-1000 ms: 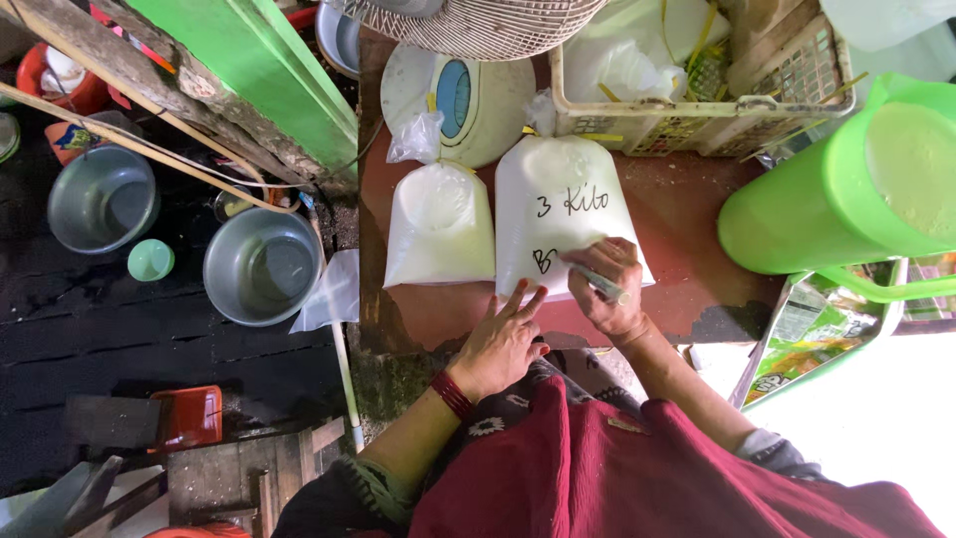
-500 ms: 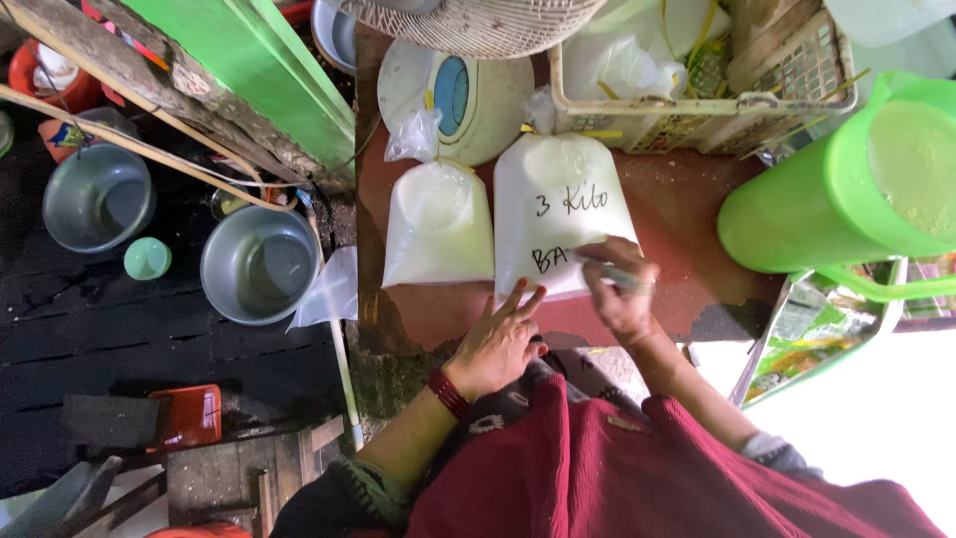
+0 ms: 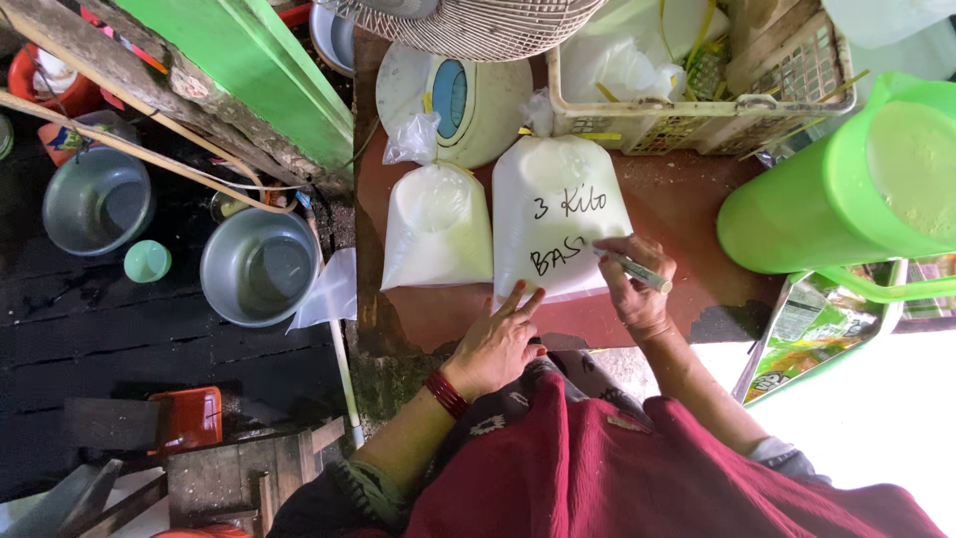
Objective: The person pours a white liquid from a pink pitcher into plastic bags, ties each bag with a yellow rubber band, and labels them with a marker. The process is repeated for multiple bags, which are then placed on a table.
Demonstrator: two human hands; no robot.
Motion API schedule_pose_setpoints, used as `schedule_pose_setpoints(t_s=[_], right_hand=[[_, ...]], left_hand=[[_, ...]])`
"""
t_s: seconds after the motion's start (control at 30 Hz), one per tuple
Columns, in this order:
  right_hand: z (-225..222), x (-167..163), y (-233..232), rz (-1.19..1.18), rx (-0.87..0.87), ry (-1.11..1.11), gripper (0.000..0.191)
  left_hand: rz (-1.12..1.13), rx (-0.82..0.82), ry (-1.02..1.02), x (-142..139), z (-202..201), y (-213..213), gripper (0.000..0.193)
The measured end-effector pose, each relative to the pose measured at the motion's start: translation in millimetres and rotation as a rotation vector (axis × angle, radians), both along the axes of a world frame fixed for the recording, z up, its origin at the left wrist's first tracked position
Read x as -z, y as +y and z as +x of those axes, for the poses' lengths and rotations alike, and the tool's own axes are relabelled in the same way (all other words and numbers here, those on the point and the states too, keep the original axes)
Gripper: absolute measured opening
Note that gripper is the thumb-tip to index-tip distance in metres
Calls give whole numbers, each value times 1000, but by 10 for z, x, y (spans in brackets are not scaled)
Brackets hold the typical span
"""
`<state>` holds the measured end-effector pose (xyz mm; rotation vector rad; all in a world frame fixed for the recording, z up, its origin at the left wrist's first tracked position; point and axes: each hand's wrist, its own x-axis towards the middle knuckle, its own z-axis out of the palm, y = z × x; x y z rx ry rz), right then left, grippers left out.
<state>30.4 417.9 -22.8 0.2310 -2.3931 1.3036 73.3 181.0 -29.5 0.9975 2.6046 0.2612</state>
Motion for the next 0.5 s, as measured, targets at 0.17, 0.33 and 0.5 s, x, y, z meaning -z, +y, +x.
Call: schedule_pose_setpoints(t_s=[0.17,0.33,0.5], right_hand=[[-71,193,165,-82,47,117,18],[-71,252,242,-141,-18,63,14],[-40,16,153,-252,-17,-23,22]], left_hand=[[94,-28,-26,-10,-3,2,44],[79,-20,-53,-28,-22,0,43],[-11,-8,-66,-54,-27,17,44]])
